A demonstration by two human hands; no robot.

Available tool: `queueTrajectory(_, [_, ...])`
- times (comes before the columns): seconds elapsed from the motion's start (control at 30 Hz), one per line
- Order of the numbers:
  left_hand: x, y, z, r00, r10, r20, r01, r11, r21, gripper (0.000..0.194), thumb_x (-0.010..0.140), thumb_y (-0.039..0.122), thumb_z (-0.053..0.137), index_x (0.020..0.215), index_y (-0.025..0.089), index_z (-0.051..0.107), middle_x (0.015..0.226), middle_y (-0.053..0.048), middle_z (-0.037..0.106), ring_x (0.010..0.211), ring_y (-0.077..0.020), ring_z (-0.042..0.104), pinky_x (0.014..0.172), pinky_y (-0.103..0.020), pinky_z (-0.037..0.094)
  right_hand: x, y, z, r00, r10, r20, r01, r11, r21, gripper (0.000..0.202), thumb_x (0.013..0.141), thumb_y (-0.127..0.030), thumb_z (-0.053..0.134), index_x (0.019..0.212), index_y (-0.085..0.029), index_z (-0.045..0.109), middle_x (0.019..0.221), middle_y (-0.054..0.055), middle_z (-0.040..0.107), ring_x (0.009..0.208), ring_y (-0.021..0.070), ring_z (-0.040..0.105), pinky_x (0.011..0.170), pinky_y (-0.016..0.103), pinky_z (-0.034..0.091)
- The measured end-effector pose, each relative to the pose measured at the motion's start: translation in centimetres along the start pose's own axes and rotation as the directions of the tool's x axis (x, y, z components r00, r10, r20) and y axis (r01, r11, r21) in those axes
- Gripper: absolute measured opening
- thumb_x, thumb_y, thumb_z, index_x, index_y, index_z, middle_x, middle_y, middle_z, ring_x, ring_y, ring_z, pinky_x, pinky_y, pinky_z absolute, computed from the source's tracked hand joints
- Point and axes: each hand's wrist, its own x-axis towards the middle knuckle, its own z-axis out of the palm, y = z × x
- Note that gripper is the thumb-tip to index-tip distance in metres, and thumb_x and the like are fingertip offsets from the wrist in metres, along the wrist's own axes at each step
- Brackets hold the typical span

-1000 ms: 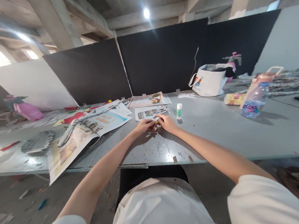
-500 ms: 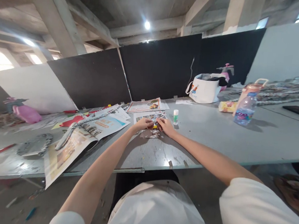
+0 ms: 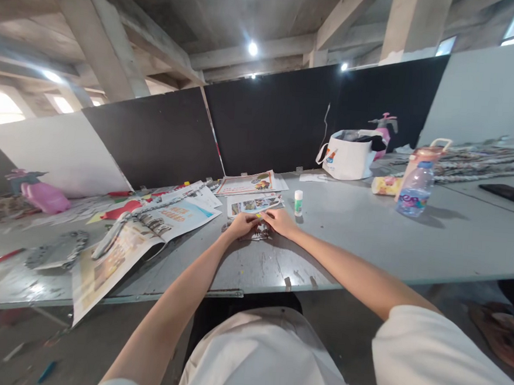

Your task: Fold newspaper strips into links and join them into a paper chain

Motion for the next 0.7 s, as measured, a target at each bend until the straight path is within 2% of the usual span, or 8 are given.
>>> queueTrajectory(0.2, [0.0,0.4,0.2,0.997,-0.018,-0.079,0.017,1.000,-0.011,0.029,0.095,0.041,0.070,0.082,0.017,0.082,0.074,-0.003,0.077,0.075,-0.0197,0.068,0.075,-0.027,0.049,0.3,0.0,-0.2,1.000,-0.021,-0.012,0.020,0.998,-0.065,0.069,0.106,-0.080,0.046,0.062,-0.027,0.054,0.053,0.001,0.058,0.057,0.0208,0.057,0.068,0.036,0.041])
queueTrajectory(0.4, [0.5,-0.2,0.4,0.988,-0.032,-0.153,0.030,0.999,-0.016,0.023,0.093,0.029,0.067,0.095,0.015,0.085,0.079,-0.003,0.079,0.075,-0.0195,0.070,0.077,-0.029,0.053,0.5,0.4,0.0,0.999,-0.027,-0.046,0.020,0.991,-0.131,0.071,0.108,-0.075,0.044,0.059,-0.026,0.054,0.049,0.003,0.060,0.053,0.0208,0.060,0.066,0.035,0.043])
queueTrajectory(0.53, [1.1,-0.9,0.6,0.980,-0.042,-0.195,0.027,0.996,-0.082,0.019,0.093,0.029,0.069,0.090,0.015,0.083,0.081,-0.005,0.080,0.078,-0.0209,0.073,0.079,-0.031,0.056,0.6,0.3,0.0,0.998,0.000,-0.061,-0.008,0.992,-0.129,0.069,0.110,-0.071,0.045,0.059,-0.026,0.056,0.049,0.004,0.063,0.048,0.0206,0.059,0.061,0.034,0.044])
queueTrajectory(0.7, [1.9,-1.6,0.8,0.973,-0.031,-0.230,-0.009,0.985,-0.172,0.016,0.093,0.025,0.070,0.086,0.016,0.080,0.082,-0.005,0.080,0.078,-0.0204,0.074,0.080,-0.031,0.056,0.5,-0.1,-0.1,0.998,-0.023,-0.057,0.015,0.991,-0.133,0.065,0.112,-0.062,0.047,0.059,-0.025,0.057,0.048,0.003,0.061,0.049,0.0203,0.060,0.064,0.034,0.045])
